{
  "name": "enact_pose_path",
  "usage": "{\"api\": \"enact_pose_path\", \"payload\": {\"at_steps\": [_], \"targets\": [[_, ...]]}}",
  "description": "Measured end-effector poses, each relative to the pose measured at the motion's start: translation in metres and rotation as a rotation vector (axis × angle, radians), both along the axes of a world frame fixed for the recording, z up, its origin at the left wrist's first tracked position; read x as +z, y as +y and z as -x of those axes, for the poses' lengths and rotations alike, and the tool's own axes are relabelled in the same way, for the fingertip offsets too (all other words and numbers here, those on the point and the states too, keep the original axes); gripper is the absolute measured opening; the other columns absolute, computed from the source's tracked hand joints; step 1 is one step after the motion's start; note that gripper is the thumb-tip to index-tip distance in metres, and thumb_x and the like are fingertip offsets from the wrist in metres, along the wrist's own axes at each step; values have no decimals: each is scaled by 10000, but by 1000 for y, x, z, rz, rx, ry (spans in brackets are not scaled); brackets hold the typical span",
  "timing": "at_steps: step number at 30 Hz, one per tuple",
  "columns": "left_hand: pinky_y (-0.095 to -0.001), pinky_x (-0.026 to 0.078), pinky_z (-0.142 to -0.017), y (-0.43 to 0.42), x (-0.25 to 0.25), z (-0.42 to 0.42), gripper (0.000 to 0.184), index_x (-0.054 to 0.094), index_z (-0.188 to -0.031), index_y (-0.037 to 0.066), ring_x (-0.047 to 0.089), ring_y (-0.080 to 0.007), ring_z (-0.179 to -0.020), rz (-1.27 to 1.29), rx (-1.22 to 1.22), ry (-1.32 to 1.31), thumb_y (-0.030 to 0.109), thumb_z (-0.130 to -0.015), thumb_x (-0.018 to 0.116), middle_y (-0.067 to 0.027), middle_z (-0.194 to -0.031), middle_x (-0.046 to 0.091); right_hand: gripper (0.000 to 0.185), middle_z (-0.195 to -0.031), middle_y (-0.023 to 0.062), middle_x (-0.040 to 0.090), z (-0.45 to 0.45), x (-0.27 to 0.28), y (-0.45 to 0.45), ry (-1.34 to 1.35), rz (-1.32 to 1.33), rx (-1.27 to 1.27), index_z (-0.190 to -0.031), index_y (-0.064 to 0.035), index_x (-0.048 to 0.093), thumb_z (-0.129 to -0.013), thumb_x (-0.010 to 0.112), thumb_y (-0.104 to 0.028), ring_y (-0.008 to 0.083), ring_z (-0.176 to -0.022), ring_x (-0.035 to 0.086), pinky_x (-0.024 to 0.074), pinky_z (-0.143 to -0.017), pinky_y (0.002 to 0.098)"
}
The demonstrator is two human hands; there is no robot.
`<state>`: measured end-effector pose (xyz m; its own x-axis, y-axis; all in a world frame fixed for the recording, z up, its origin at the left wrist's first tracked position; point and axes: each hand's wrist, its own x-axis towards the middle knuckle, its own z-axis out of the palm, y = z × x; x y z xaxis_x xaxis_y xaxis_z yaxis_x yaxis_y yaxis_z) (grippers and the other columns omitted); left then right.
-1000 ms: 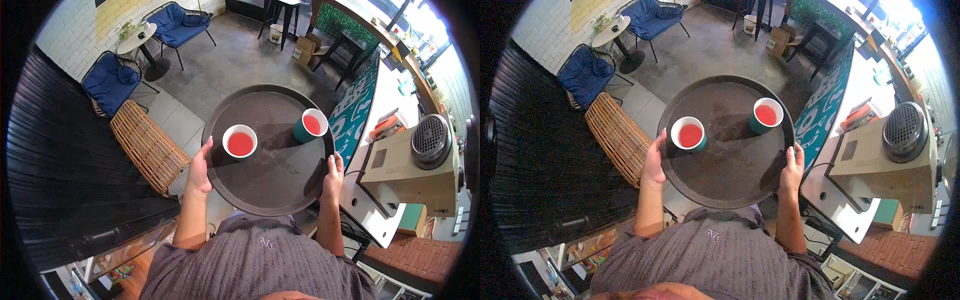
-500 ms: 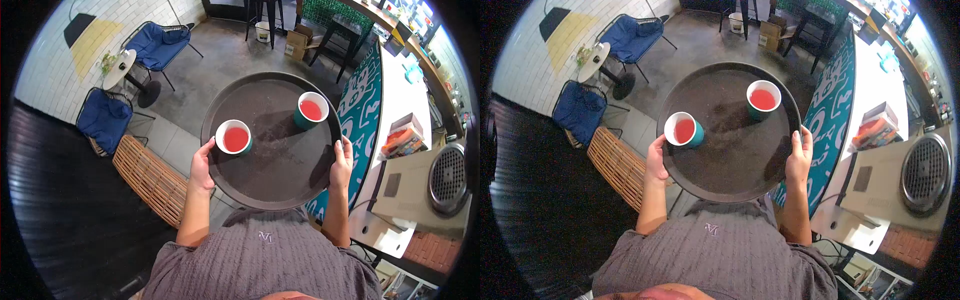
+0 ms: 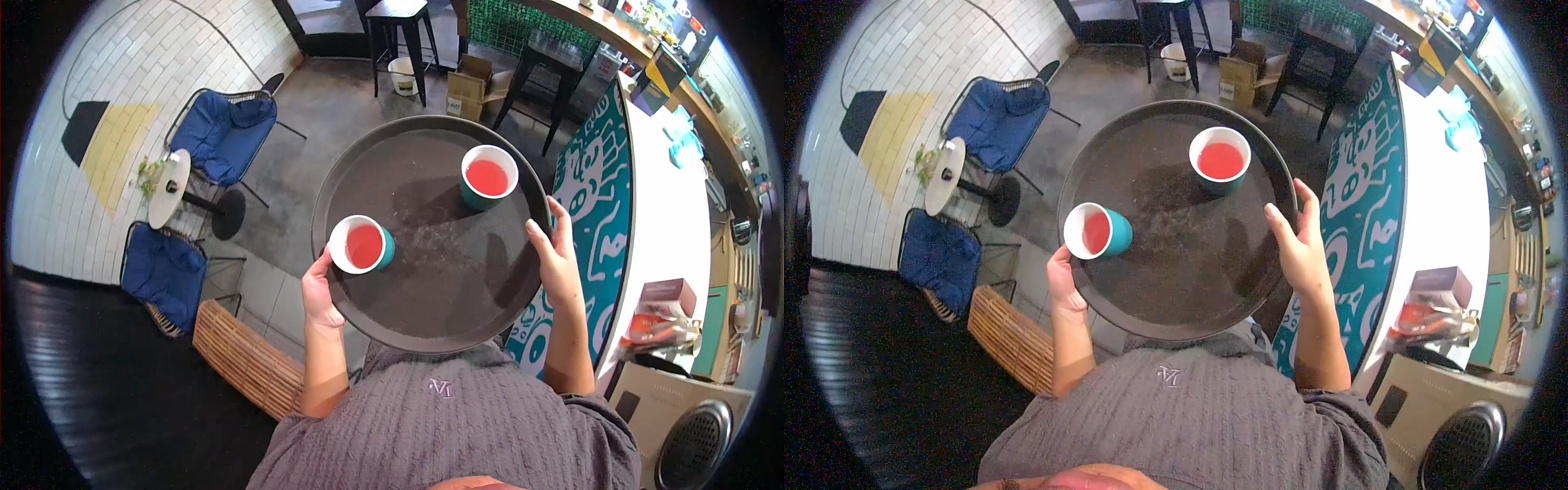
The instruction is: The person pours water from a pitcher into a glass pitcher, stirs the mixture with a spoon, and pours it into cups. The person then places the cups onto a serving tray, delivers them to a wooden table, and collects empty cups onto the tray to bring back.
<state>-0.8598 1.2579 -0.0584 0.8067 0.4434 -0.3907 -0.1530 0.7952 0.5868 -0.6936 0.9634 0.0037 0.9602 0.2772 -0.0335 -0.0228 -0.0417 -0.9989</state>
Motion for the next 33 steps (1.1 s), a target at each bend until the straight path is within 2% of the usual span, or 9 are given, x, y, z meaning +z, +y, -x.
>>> {"api": "enact_pose_path", "payload": {"at_steps": [4, 6, 8, 9, 16, 17, 23, 31, 33], "targets": [[-375, 508, -930, 54, -7, -66, 326, 615, -1151, -29, 631, -236, -1041, 41, -88, -108, 199, -971, 468, -117, -1126, 653, 767, -1285, 202, 505, -78, -5, 57, -411, 303, -174, -1436, -22, 277, -843, 708, -247, 309, -1193, 479, 357, -1020, 413], [-388, 512, -919, 92, -14, -105, 322, 608, -1157, -24, 632, -244, -1038, 19, -109, -78, 197, -970, 470, -121, -1134, 651, 851, -1306, 184, 508, -113, 2, 88, -575, 440, -258, -1433, -29, 298, -766, 770, -266, 320, -1222, 470, 323, -1032, 421], [-393, 513, -915, 120, -1, -147, 317, 607, -1155, -19, 634, -248, -1035, 18, -120, -108, 198, -969, 471, -124, -1131, 653, 923, -1324, 153, 511, -145, 22, 123, -798, 616, -152, -1429, -48, 324, -687, 817, -288, 297, -1222, 484, 298, -1034, 406], [-397, 514, -910, 133, 4, -163, 312, 607, -1153, -14, 635, -252, -1032, 22, -113, -115, 199, -969, 473, -127, -1129, 654, 965, -1301, 111, 541, -160, 28, 142, -792, 609, -135, -1423, -65, 347, -632, 849, -295, 252, -1188, 519, 290, -1025, 389], [-399, 512, -911, 232, 9, -279, 308, 610, -1140, -9, 635, -256, -1030, 189, -266, -139, 211, -974, 472, -131, -1134, 655, 898, -1160, 117, 633, -276, 45, 242, -648, 529, 43, -1354, -60, 417, -617, 862, -314, 245, -1122, 582, 312, -1003, 403], [-396, 510, -913, 240, 12, -295, 312, 608, -1144, -11, 635, -256, -1028, 176, -243, -101, 213, -974, 473, -132, -1134, 655, 837, -1122, 139, 649, -289, 49, 254, -684, 560, 24, -1309, -46, 446, -627, 858, -304, 263, -1081, 611, 376, -974, 410], [-390, 504, -920, 277, 5, -393, 329, 599, -1160, -28, 638, -260, -1025, 89, -167, -57, 214, -977, 472, -139, -1137, 654, 757, -1114, 188, 640, -401, 43, 303, -676, 424, 114, -1250, -8, 481, -646, 841, -287, 327, -1016, 642, 504, -870, 388], [-395, 505, -923, 286, 6, -537, 376, 578, -1197, -42, 637, -262, -1039, 17, -100, -150, 226, -984, 421, -158, -1180, 634, 725, -1064, 211, 648, -582, 38, 345, -730, 441, 167, -1204, 26, 519, -641, 841, -297, 340, -1014, 638, 502, -870, 400], [-402, 506, -926, 285, 13, -573, 386, 565, -1213, -43, 635, -270, -1047, 141, -30, -178, 215, -979, 399, -168, -1181, 631, 725, -1050, 211, 652, -626, 43, 357, -766, 461, 160, -1196, 36, 521, -639, 842, -297, 345, -990, 647, 510, -854, 396]]}}
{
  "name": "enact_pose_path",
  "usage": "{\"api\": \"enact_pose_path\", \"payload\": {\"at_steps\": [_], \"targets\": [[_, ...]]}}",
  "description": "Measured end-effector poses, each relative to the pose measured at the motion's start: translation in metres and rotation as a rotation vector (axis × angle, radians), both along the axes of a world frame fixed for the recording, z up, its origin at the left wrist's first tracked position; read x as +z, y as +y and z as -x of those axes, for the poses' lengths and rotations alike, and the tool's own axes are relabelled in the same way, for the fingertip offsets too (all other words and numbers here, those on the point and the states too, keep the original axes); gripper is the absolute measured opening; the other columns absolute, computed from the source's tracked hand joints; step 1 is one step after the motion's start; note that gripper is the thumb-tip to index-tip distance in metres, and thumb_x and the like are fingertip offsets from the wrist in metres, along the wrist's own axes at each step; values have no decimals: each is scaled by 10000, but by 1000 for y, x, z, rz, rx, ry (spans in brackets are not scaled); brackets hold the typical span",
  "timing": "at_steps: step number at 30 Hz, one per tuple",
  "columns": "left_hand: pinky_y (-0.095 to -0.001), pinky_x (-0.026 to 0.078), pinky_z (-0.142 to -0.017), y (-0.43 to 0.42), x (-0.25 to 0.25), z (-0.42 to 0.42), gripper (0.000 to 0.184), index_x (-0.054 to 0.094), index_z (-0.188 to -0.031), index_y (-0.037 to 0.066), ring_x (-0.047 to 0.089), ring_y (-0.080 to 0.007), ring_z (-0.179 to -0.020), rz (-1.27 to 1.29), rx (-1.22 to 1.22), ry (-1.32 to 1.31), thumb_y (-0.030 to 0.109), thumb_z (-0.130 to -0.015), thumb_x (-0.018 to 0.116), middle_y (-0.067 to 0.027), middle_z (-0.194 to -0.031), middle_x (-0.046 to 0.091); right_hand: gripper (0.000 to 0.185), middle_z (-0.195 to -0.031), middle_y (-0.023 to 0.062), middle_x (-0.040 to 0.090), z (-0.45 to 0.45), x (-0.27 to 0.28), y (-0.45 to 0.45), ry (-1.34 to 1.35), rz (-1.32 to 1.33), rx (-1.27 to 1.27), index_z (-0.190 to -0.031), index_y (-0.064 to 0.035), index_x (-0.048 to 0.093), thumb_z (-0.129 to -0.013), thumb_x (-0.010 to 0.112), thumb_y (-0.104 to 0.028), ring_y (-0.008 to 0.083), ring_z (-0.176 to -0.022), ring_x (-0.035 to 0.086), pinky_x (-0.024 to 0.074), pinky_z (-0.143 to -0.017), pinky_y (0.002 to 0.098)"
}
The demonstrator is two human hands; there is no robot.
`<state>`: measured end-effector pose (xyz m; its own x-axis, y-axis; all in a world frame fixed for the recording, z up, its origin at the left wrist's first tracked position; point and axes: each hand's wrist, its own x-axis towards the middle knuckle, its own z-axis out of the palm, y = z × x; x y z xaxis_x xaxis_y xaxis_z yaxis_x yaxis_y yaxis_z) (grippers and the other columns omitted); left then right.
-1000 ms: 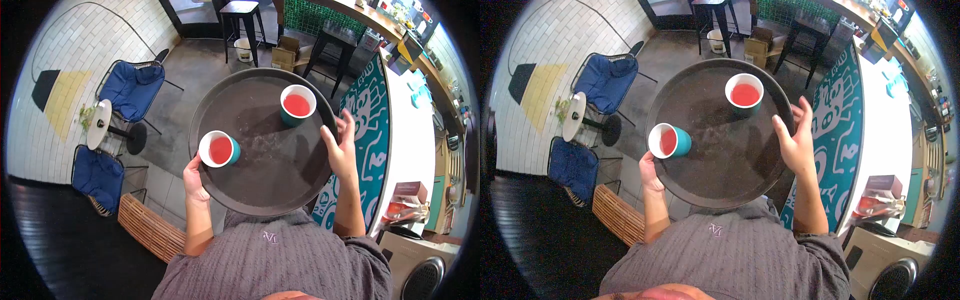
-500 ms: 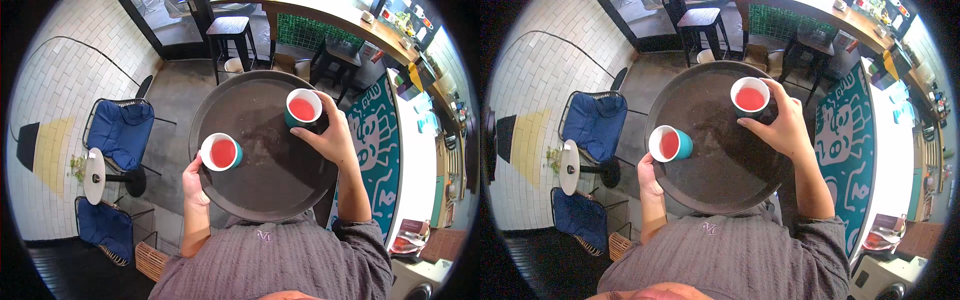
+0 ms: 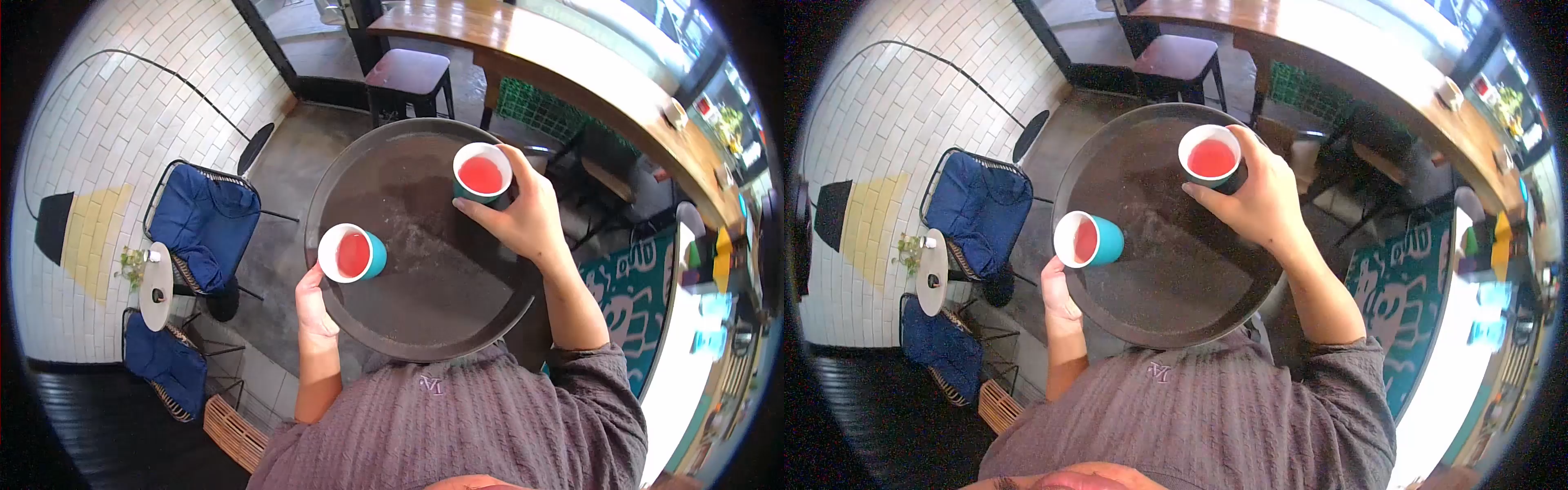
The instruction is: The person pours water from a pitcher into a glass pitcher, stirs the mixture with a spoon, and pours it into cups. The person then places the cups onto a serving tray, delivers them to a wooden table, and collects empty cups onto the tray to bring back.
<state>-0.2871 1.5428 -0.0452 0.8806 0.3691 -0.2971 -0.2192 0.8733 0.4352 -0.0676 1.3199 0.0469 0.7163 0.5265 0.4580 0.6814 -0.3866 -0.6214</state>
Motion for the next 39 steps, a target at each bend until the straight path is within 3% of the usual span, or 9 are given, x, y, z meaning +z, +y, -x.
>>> {"api": "enact_pose_path", "payload": {"at_steps": [4, 6, 11, 15, 16, 21, 22, 26, 39], "targets": [[-410, 509, -926, 5, 7, -56, 394, 555, -1223, -45, 632, -285, -1052, -252, 222, 350, 210, -974, 387, -181, -1186, 626, 717, -992, 207, 672, -79, 19, 30, -9, -97, 81, -1174, 54, 529, -639, 853, -299, 306, -943, 677, 524, -824, 369], [-405, 512, -918, 14, 2, -70, 398, 550, -1224, -50, 632, -290, -1051, 60, 121, 39, 209, -973, 383, -189, -1185, 624, 717, -952, 204, 681, -114, 29, 47, -17, -117, 121, -1163, 61, 534, -637, 858, -302, 290, -917, 687, 528, -807, 353], [-399, 515, -909, 45, -2, -112, 391, 550, -1210, -65, 631, -296, -1049, -54, 213, 102, 192, -970, 379, -197, -1174, 625, 753, -958, 198, 685, -202, 52, 101, -94, -134, 129, -1197, 68, 533, -643, 861, -322, 227, -912, 684, 535, -781, 334], [-388, 506, -912, 95, -20, -136, 383, 552, -1204, -68, 631, -286, -1049, -102, 288, 196, 188, -967, 398, -190, -1171, 626, 734, -1030, 153, 685, -282, 52, 155, -41, -169, 174, -1202, 38, 564, -667, 846, -378, 227, -950, 671, 529, -846, 337], [-384, 502, -914, 109, -28, -140, 379, 555, -1203, -66, 630, -280, -1049, -128, 286, 189, 189, -966, 406, -184, -1172, 626, 656, -1040, 154, 651, -294, 58, 170, 56, -144, 269, -1221, 47, 524, -750, 811, -308, 211, -961, 648, 533, -846, 329], [-374, 452, -973, 173, -48, -164, 374, 563, -1203, -69, 595, -256, -1109, -156, 362, 259, 186, -970, 420, -146, -1204, 617, 710, -1066, 167, 653, -397, 30, 243, 41, -129, 115, -1234, 24, 536, -706, 837, -343, 235, -999, 642, 519, -880, 350], [-372, 444, -982, 183, -47, -171, 376, 561, -1209, -70, 588, -255, -1121, -168, 377, 289, 186, -972, 419, -148, -1209, 614, 807, -1086, 186, 663, -418, 21, 256, 4, -98, 29, -1220, 17, 562, -638, 837, -471, 251, -1017, 652, 516, -881, 362], [-370, 427, -1006, 224, -47, -180, 377, 556, -1221, -71, 571, -252, -1151, -189, 373, 289, 178, -976, 415, -158, -1227, 603, 923, -1111, 192, 656, -480, 4, 303, -60, 78, -187, -1254, -2, 536, -600, 795, -599, 301, -1043, 640, 499, -907, 377], [-379, 440, -1002, 232, -43, -198, 382, 558, -1216, -65, 584, -264, -1133, -205, 544, 333, 169, -956, 407, -159, -1218, 608, 842, -1145, 169, 651, -589, -44, 363, -37, 133, -259, -1228, -38, 543, -634, 779, -586, 305, -1072, 625, 488, -918, 394]]}}
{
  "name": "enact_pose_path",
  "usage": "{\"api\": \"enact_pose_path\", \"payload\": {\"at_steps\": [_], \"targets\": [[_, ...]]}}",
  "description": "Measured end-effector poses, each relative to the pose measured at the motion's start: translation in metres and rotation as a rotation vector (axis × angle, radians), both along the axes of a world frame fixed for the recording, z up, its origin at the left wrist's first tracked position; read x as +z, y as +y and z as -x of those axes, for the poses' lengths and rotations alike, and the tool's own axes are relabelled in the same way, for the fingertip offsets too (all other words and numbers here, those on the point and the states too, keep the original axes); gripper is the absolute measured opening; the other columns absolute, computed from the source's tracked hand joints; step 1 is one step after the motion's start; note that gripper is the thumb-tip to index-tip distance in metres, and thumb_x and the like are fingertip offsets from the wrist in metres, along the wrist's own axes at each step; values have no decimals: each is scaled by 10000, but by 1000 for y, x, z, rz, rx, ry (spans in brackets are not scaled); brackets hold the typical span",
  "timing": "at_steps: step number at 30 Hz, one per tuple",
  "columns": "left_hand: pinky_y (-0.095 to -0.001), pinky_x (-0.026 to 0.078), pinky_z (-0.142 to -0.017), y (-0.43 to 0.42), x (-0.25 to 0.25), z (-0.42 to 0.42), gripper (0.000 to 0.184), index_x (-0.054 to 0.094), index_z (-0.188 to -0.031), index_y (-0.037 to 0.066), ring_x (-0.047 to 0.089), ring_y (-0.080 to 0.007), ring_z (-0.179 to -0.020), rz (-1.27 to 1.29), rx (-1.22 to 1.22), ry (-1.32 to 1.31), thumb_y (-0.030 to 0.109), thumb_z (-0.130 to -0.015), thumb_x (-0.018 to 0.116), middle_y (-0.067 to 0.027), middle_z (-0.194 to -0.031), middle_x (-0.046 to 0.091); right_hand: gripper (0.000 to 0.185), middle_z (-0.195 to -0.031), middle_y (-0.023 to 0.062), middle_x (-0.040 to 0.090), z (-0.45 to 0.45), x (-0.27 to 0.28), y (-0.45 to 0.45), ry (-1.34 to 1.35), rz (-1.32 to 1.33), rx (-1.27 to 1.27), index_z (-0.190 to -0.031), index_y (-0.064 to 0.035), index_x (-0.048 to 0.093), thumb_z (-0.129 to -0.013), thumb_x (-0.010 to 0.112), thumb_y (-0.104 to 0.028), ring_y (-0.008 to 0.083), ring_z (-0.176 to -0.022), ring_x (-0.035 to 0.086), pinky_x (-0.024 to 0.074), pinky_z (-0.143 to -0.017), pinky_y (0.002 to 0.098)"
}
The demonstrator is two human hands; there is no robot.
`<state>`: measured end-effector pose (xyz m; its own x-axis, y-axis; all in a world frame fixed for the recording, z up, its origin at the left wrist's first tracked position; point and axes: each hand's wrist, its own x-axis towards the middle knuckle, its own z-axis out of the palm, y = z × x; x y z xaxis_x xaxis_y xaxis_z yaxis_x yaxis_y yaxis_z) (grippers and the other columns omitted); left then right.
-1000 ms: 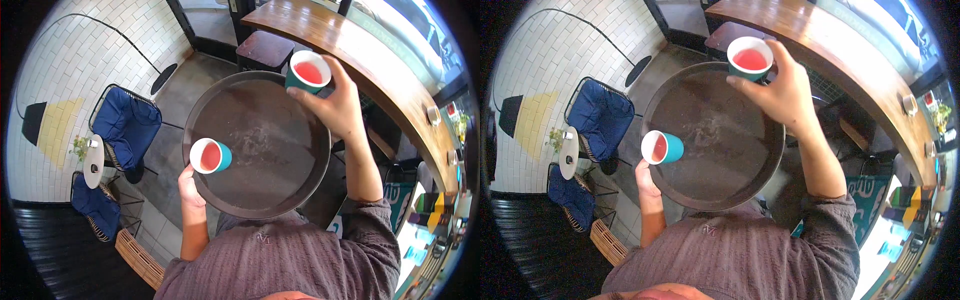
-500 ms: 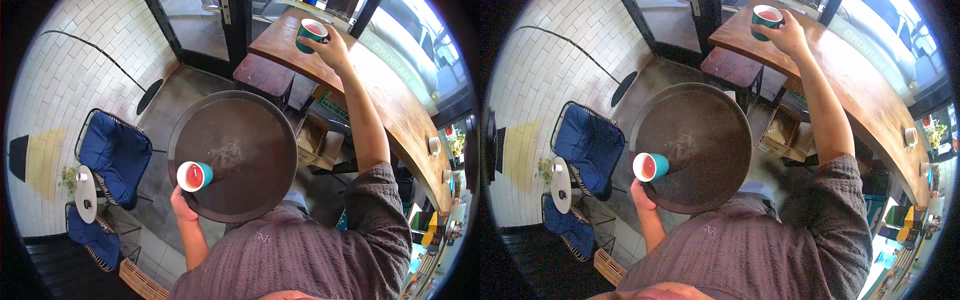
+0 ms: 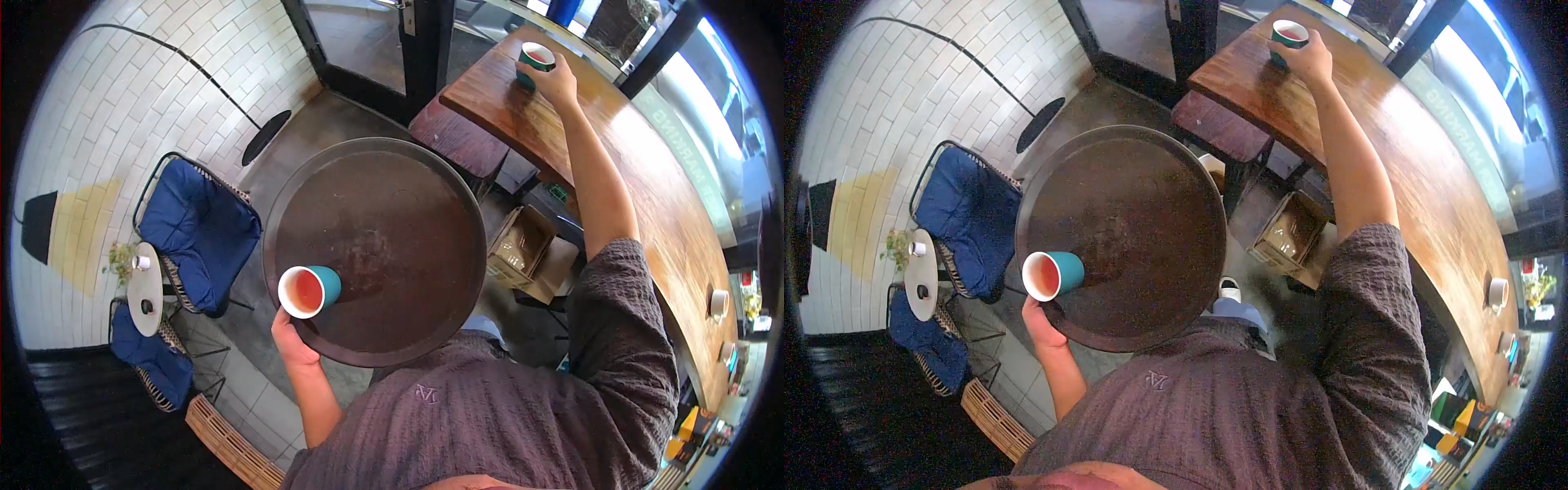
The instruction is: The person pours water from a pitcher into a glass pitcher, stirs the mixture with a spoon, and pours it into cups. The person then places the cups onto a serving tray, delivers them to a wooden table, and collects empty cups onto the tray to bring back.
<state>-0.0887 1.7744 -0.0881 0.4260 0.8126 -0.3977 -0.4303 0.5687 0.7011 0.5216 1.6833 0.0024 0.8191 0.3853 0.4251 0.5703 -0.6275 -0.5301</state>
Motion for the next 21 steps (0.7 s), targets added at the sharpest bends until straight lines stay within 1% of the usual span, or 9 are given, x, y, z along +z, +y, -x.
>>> {"api": "enact_pose_path", "payload": {"at_steps": [2, 6, 9, 12, 14, 16, 18, 19, 21], "targets": [[-385, 445, -998, -13, 6, -4, 387, 559, -1215, -64, 586, -270, -1128, 35, 48, 19, 178, -954, 408, -160, -1214, 609, 844, -1149, 169, 650, -6, -1, 0, 30, 6, -2, -1235, -43, 538, -638, 775, -590, 309, -1079, 621, 486, -922, 395], [-405, 459, -986, -41, 12, -12, 391, 559, -1214, -59, 590, -288, -1120, -10, 14, -60, 193, -951, 419, -168, -1208, 611, 870, -1145, 174, 650, -23, -8, 3, 15, 2, 26, -1240, -34, 529, -629, 779, -601, 315, -1067, 626, 491, -912, 395], [-416, 463, -984, -64, 15, -18, 392, 556, -1219, -56, 590, -296, -1119, 40, 24, -114, 197, -952, 421, -175, -1210, 608, 959, -1115, 206, 650, -29, -8, 0, 46, 4, 59, -1271, 7, 482, -614, 782, -623, 324, -1051, 631, 489, -916, 400], [-424, 462, -988, -85, 13, -25, 398, 548, -1229, -56, 588, -303, -1123, 100, 41, -154, 205, -957, 418, -182, -1219, 602, 1019, -1110, 247, 633, -19, 1, -5, 127, -66, 151, -1285, 50, 433, -608, 794, -619, 339, -1109, 597, 483, -927, 402], [-426, 461, -990, -97, 10, -29, 402, 543, -1234, -57, 587, -307, -1125, 112, 55, -169, 210, -960, 417, -185, -1225, 598, 1063, -1145, 284, 598, -15, 6, -8, -85, 16, 90, -1295, 78, 390, -598, 815, -602, 338, -1166, 553, 471, -932, 431], [-426, 460, -991, -110, 9, -35, 410, 533, -1244, -56, 587, -307, -1125, 84, -2, -197, 221, -968, 413, -185, -1239, 590, 885, -1187, 244, 585, -2, 14, -17, -165, 35, 12, -1266, 39, 463, -659, 816, -499, 338, -1164, 537, 458, -939, 441], [-425, 459, -993, -120, 16, -46, 411, 527, -1255, -50, 584, -303, -1130, 100, -7, -226, 231, -976, 417, -178, -1248, 586, 1017, -1220, 220, 566, 44, 38, -32, -358, -172, 124, -1401, -24, 323, -658, 807, -522, 365, -1183, 521, 433, -975, 419], [-422, 454, -998, -124, 18, -49, 411, 524, -1259, -48, 581, -300, -1136, 96, -19, -227, 234, -979, 421, -173, -1251, 586, 832, -1173, 184, 589, 75, 51, -42, -422, -242, 235, -1349, -67, 432, -700, 799, -435, 346, -1142, 530, 436, -946, 422], [-416, 439, -1015, -130, 20, -54, 412, 519, -1270, -41, 570, -291, -1153, 53, -40, -153, 244, -985, 436, -161, -1258, 584, 619, -1143, 141, 609, 119, 58, -59, -469, -241, 428, -1246, -81, 553, -734, 793, -331, 303, -1071, 561, 444, -916, 401]]}}
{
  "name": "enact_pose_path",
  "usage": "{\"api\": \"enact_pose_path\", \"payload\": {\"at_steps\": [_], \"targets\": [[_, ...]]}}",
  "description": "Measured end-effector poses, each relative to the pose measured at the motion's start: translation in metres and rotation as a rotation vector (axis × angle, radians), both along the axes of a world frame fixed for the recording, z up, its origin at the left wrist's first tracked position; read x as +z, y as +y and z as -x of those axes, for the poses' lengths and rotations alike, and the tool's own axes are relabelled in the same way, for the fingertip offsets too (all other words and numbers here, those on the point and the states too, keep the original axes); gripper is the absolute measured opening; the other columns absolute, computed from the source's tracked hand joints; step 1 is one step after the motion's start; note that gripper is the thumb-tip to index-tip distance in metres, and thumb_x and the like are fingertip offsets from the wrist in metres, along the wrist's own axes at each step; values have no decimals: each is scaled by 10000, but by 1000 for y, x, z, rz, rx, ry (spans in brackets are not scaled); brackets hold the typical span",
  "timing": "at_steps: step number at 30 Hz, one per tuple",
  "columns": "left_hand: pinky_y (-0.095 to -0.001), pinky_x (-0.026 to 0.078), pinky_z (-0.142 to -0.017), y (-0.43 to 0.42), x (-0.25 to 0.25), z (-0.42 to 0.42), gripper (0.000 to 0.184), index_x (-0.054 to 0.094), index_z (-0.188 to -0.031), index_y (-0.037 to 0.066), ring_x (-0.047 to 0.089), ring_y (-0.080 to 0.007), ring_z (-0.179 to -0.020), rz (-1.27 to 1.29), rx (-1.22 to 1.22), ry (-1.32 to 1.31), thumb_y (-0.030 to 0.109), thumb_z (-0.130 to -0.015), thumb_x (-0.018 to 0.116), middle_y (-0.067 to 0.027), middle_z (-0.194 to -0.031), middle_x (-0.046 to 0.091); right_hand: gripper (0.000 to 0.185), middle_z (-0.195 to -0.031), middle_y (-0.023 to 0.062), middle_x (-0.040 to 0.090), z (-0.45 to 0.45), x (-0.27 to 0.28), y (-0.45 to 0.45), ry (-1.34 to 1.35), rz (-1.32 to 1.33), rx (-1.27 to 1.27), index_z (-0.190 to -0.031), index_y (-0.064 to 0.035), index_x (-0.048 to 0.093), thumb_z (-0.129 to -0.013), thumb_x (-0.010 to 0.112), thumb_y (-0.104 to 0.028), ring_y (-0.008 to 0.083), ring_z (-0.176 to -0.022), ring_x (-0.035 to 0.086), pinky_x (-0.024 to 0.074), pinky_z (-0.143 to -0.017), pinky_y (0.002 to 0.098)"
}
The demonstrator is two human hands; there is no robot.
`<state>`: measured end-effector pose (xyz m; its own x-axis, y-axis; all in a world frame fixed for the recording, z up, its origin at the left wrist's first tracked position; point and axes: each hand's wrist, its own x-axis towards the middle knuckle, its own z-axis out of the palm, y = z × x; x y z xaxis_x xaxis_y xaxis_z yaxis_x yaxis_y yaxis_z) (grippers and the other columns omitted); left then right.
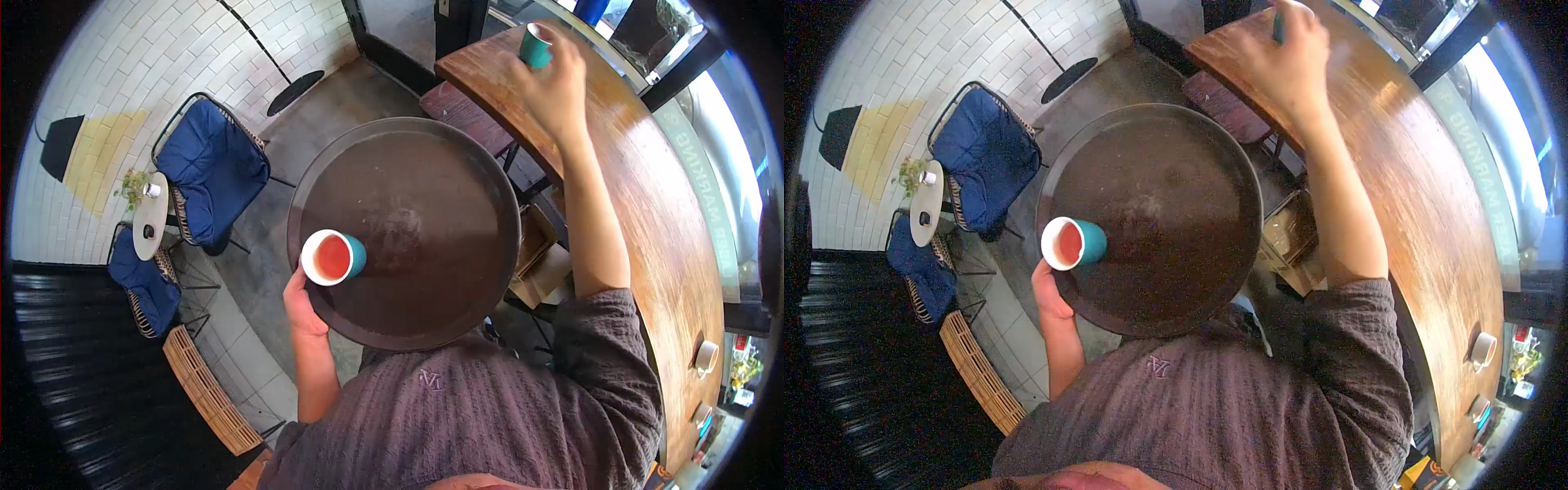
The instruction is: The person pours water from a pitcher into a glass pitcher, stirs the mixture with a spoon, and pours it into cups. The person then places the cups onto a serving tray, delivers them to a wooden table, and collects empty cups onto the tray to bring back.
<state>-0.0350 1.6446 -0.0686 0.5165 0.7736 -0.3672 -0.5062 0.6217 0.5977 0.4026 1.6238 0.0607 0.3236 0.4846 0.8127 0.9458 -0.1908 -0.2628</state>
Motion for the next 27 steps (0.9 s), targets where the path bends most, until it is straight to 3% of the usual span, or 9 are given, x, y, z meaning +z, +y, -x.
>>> {"api": "enact_pose_path", "payload": {"at_steps": [1, 2, 4, 5, 9, 15, 21, 25, 27], "targets": [[-413, 432, -1022, -2, 5, -6, 421, 521, -1269, -39, 566, -285, -1159, 7, 33, 93, 265, -991, 438, -160, -1255, 585, 655, -1155, 185, 608, 20, -1, -7, 76, 50, 173, -1213, -14, 556, -725, 785, -386, 328, -1110, 558, 443, -956, 443], [-419, 431, -1022, -3, 6, -7, 429, 517, -1274, -38, 562, -289, -1164, 52, -9, 32, 278, -994, 436, -162, -1262, 580, 474, -1103, 149, 628, 49, -2, -15, 146, 57, 302, -1141, -53, 623, -749, 764, -280, 322, -1083, 570, 445, -963, 411], [-442, 426, -1022, -1, 7, -7, 454, 491, -1294, -35, 550, -310, -1177, 119, -124, -94, 305, -1001, 425, -172, -1291, 557, 495, -1089, 162, 629, 96, 5, -35, 360, 241, 632, -1127, -16, 613, -723, 792, -240, 312, -1004, 611, 483, -909, 381], [-458, 424, -1019, -1, 12, -12, 462, 463, -1315, -31, 543, -323, -1182, 133, -116, -80, 309, -1008, 402, -177, -1312, 538, 563, -1145, 137, 615, 111, 4, -42, 336, 372, 747, -1177, -10, 575, -712, 816, -215, 236, -1006, 599, 482, -907, 348], [-458, 421, -1020, 0, 17, -14, 465, 452, -1324, -16, 535, -317, -1192, 111, -213, -152, 321, -1022, 346, -175, -1317, 532, 739, -1235, 158, 571, 168, -13, -57, 455, 578, 1023, -1249, -10, 512, -634, 856, -234, 290, -1047, 594, 476, -927, 392], [-450, 421, -1017, -3, 22, 16, 467, 455, -1316, -6, 531, -301, -1192, 109, -307, -157, 337, -1030, 319, -164, -1303, 536, 818, -1238, 197, 572, 242, -41, -72, 582, 619, 939, -1300, -16, 483, -603, 858, -225, 355, -1161, 553, 445, -987, 420], [-436, 463, -972, -9, 22, 38, 449, 468, -1305, 7, 559, -279, -1160, 187, -416, -141, 339, -1011, 400, -150, -1298, 544, 732, -1155, 189, 620, 289, -58, -97, 592, 603, 732, -1211, -5, 527, -606, 862, -244, 354, -1073, 604, 472, -934, 415], [-428, 484, -941, -18, 25, 30, 429, 501, -1280, 22, 585, -270, -1122, 162, -499, -96, 338, -993, 452, -128, -1250, 581, 681, -1087, 224, 635, 287, -52, -127, 594, 377, 616, -1153, 22, 558, -596, 849, -243, 391, -1008, 617, 510, -868, 409], [-424, 487, -934, -22, 26, 22, 415, 515, -1268, 30, 592, -266, -1109, 126, -542, -71, 333, -990, 460, -118, -1228, 596, 668, -1090, 200, 645, 273, -36, -146, 633, 312, 503, -1147, 23, 567, -601, 863, -223, 323, -1012, 644, 506, -891, 376]]}}
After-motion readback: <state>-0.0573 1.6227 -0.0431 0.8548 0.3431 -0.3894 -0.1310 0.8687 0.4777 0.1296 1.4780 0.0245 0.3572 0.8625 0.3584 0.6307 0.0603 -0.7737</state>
